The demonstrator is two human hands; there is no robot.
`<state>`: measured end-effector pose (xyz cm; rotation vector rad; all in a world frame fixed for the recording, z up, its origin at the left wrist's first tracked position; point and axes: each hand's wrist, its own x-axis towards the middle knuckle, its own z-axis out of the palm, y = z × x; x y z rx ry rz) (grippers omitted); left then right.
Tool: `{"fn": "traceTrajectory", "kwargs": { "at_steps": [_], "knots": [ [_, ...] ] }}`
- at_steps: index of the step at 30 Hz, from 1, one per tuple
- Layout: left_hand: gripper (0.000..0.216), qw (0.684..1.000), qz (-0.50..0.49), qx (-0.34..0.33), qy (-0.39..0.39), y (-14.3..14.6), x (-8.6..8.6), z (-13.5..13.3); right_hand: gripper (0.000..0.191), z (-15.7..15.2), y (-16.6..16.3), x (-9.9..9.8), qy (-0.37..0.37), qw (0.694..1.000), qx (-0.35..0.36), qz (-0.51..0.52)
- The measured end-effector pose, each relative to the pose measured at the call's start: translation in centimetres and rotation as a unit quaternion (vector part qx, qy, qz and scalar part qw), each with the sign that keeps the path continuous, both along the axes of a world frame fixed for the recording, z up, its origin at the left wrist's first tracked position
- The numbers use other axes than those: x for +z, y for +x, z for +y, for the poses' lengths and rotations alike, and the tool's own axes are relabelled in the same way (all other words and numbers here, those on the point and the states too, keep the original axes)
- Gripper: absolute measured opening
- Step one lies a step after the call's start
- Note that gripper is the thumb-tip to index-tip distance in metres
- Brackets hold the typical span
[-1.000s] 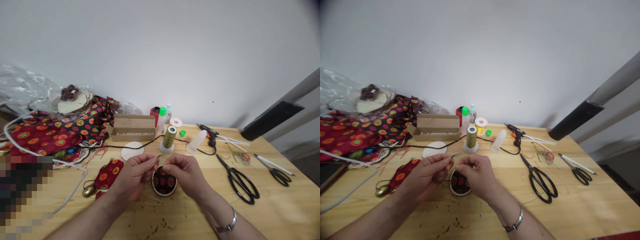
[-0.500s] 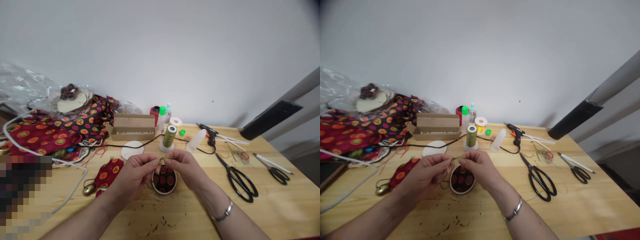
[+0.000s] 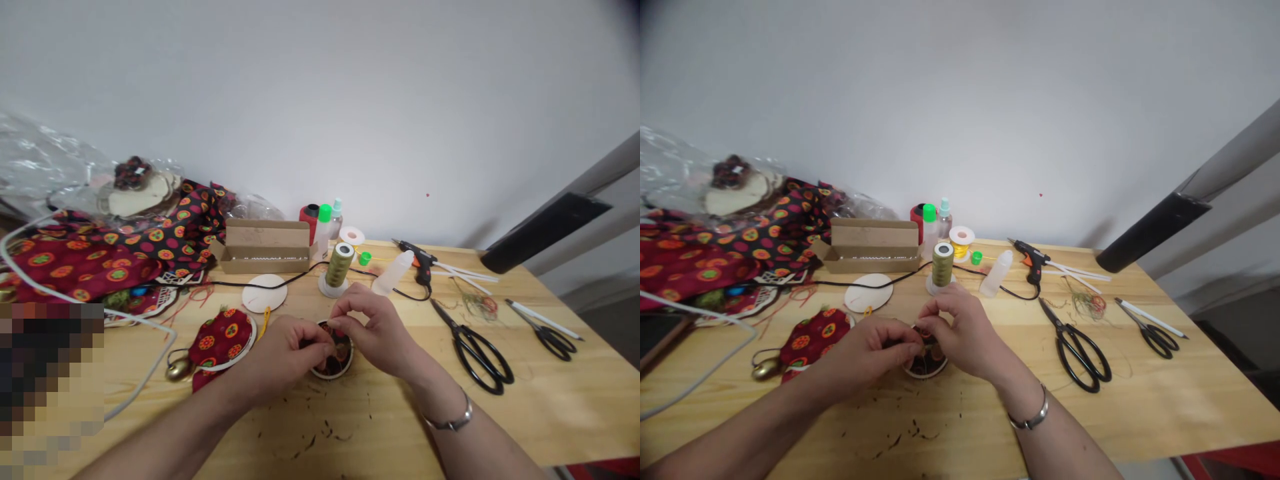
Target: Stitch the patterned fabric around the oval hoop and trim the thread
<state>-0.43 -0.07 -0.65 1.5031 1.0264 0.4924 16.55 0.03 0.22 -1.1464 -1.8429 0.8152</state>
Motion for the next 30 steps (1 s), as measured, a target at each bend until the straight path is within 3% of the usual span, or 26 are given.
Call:
{"fn": "traceTrajectory", "kwargs": {
  "at_steps": [4,8,15,30],
  "knots": [
    [0.023,0.998,0.01,0.054,0.009,-0.04,-0.28,0.04,0.015,-0.36,-0.14,0.01,0.119,0.992,0.028,-0.044],
    [0.023,0.992,0.008,0.12,0.022,-0.19,-0.16,0.32,0.015,-0.49,-0.25,0.11,0.152,0.986,0.042,-0.06],
    [0.017,0.981,-0.041,0.187,0.002,-0.25,0.28,0.67,0.015,-0.61,-0.2,0.26,0.123,0.991,0.043,-0.043],
    [0.027,0.972,-0.098,0.212,-0.007,-0.55,0.25,0.84,0.011,-0.33,-0.21,-0.25,-0.014,0.999,-0.041,0.011]
  ]
}}
